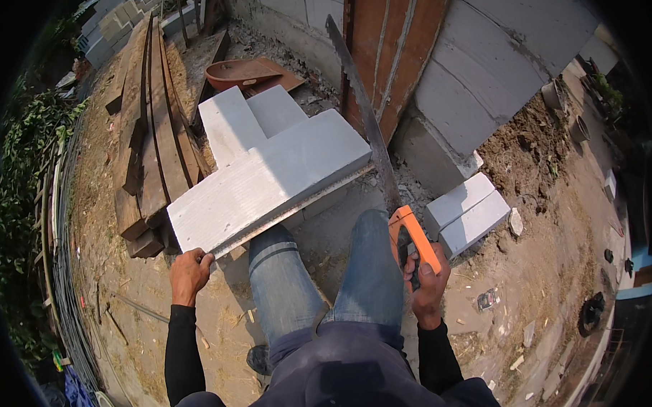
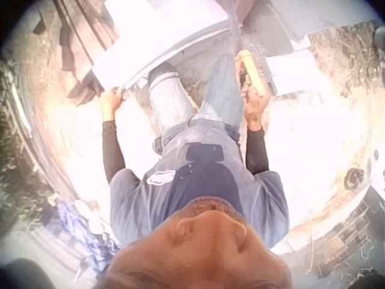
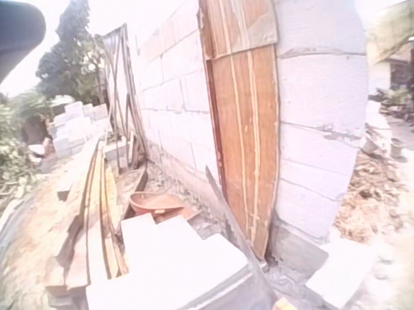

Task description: The person measures a lightweight concrete block with a tape measure, marks it, and سپس uses a handsaw to cut the block while holding it in place by hand and knee.

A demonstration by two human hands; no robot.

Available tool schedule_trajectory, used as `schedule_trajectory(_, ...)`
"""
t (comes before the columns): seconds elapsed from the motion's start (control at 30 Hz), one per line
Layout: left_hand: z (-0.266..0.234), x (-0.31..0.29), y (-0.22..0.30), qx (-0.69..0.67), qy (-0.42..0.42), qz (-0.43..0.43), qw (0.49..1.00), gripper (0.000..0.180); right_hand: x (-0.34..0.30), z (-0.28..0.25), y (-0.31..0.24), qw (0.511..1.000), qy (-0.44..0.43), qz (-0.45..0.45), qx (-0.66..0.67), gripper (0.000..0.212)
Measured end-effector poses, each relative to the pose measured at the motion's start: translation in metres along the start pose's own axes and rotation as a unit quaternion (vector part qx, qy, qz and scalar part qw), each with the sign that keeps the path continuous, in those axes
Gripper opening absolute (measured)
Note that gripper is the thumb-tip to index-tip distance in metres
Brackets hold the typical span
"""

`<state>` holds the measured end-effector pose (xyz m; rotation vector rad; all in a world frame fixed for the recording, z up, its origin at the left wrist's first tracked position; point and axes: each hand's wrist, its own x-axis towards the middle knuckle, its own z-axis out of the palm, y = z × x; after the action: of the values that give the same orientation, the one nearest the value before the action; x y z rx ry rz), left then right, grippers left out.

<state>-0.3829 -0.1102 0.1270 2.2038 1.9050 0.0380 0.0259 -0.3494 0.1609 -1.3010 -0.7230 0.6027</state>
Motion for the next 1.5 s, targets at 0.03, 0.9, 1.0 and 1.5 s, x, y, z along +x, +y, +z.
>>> schedule_trajectory(0.03, -0.002, 0.0, 0.004, -0.001, -0.009, -0.004, 1.0, 0.035, 0.002, -0.007, -0.002, 1.0, 0.006, 0.001, -0.009, 0.043)
schedule_trajectory(0.9, 0.004, -0.009, -0.028, -0.002, -0.041, -0.037, 0.998, 0.035, -0.029, 0.065, 0.047, 0.981, -0.086, 0.068, -0.162, 0.029)
schedule_trajectory(1.0, 0.007, -0.01, -0.028, -0.008, -0.036, -0.033, 0.999, 0.034, -0.031, 0.081, 0.068, 0.979, -0.108, 0.06, -0.162, 0.028)
schedule_trajectory(1.5, 0.0, -0.012, -0.019, 0.008, -0.001, -0.024, 1.0, 0.032, -0.029, 0.096, 0.085, 0.976, -0.12, 0.037, -0.178, 0.03)
